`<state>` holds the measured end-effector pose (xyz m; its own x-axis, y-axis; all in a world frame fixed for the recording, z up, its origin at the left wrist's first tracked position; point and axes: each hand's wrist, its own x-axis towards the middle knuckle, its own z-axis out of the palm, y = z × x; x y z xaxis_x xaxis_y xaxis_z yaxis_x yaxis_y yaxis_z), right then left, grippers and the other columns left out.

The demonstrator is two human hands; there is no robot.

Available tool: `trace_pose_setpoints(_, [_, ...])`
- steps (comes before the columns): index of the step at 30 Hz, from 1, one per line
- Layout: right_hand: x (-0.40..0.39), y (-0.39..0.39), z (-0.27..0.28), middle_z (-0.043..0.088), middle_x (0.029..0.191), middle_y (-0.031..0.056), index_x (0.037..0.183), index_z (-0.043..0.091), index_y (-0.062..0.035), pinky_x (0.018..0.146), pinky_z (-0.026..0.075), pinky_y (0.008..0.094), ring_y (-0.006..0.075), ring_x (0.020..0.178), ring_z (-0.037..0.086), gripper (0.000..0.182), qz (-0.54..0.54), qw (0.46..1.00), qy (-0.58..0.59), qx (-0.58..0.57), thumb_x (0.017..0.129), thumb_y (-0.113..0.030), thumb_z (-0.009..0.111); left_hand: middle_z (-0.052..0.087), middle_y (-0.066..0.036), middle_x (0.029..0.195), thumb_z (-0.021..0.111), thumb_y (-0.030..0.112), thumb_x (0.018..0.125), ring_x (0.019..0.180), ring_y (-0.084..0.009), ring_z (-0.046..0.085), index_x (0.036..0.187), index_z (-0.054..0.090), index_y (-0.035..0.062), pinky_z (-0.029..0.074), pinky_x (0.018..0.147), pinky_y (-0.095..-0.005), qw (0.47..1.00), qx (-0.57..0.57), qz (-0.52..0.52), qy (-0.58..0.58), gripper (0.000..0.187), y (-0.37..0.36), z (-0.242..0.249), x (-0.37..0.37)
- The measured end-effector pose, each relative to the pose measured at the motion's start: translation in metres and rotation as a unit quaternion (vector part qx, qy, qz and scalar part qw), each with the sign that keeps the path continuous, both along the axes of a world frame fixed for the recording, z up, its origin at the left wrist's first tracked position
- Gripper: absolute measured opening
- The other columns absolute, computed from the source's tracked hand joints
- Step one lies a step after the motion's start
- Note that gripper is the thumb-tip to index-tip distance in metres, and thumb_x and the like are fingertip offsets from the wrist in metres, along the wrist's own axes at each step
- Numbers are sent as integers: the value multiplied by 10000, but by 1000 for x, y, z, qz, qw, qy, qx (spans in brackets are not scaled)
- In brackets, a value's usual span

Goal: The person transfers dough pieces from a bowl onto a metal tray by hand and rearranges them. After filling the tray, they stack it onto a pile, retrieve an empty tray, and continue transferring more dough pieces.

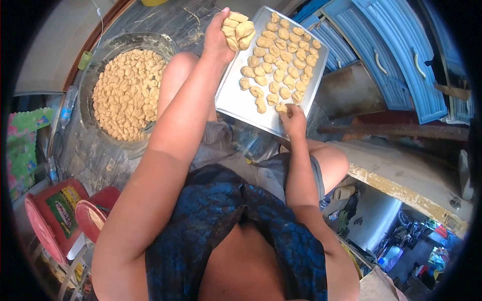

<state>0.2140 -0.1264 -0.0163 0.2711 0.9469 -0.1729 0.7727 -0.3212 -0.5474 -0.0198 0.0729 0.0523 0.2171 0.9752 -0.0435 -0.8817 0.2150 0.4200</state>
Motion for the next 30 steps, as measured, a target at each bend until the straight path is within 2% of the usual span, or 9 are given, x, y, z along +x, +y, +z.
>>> trace_pose_setpoints(2, [-4,4,1,592,907,164,1031,593,-28,759,470,377,321,825,584,374,-28,994,-94,40,704,-188,682,616,-90,820,555,282,858,768,-223,626,880,565,42,531,712,-358,999,-30,15,10,241,-4,4,2])
trace_pose_setpoints(8, [-27,7,6,568,945,160,1067,571,-27,830,423,424,342,928,539,395,24,974,-132,180,719,-196,652,618,-93,822,557,286,857,766,-221,627,877,564,49,532,708,-360,999,-31,14,11,238,-3,1,1])
trace_pose_setpoints(12, [-63,7,5,563,960,158,1021,580,-60,810,424,432,334,917,540,328,151,977,-97,117,703,-137,613,618,-91,821,554,289,861,765,-218,628,875,563,48,532,708,-360,1000,-30,-6,5,242,-5,5,1])
trace_pose_setpoints(16, [-53,10,-2,590,953,160,1011,592,-55,809,444,406,336,895,564,315,182,977,-77,77,706,-124,626,618,-91,826,547,289,867,766,-218,628,876,558,44,533,706,-354,999,-20,11,23,246,-8,8,1])
trace_pose_setpoints(18, [-30,6,11,614,932,167,1010,600,-57,793,468,372,319,869,594,317,128,984,68,99,699,-101,640,618,-92,829,545,288,868,766,-218,628,877,554,43,533,705,-353,999,-33,13,36,245,-8,6,-2])
trace_pose_setpoints(20, [-13,2,38,626,907,157,984,618,-64,768,481,347,286,846,611,284,63,990,50,117,701,-83,639,618,-90,829,545,290,869,765,-216,628,877,559,43,533,706,-349,1000,-15,7,17,247,-5,2,-3])
trace_pose_setpoints(23, [17,-1,46,622,879,124,878,665,-56,723,482,323,240,772,607,163,-70,997,-7,-11,718,-71,643,619,-86,833,549,292,867,768,-211,628,883,565,44,533,706,-350,1000,-11,11,16,249,-3,6,-3])
trace_pose_setpoints(26, [34,-10,3,617,850,123,877,674,-60,709,479,327,232,763,605,161,-44,993,-27,106,722,-57,633,620,-82,831,557,299,861,772,-204,627,887,572,45,531,709,-347,1000,-19,-6,13,255,-4,6,2])
trace_pose_setpoints(30, [31,-6,0,606,817,112,856,682,-61,708,480,330,246,776,597,150,-29,995,-39,90,738,-40,592,619,-79,826,561,305,859,773,-198,626,886,573,46,528,710,-339,999,-31,-3,38,261,-8,7,6])
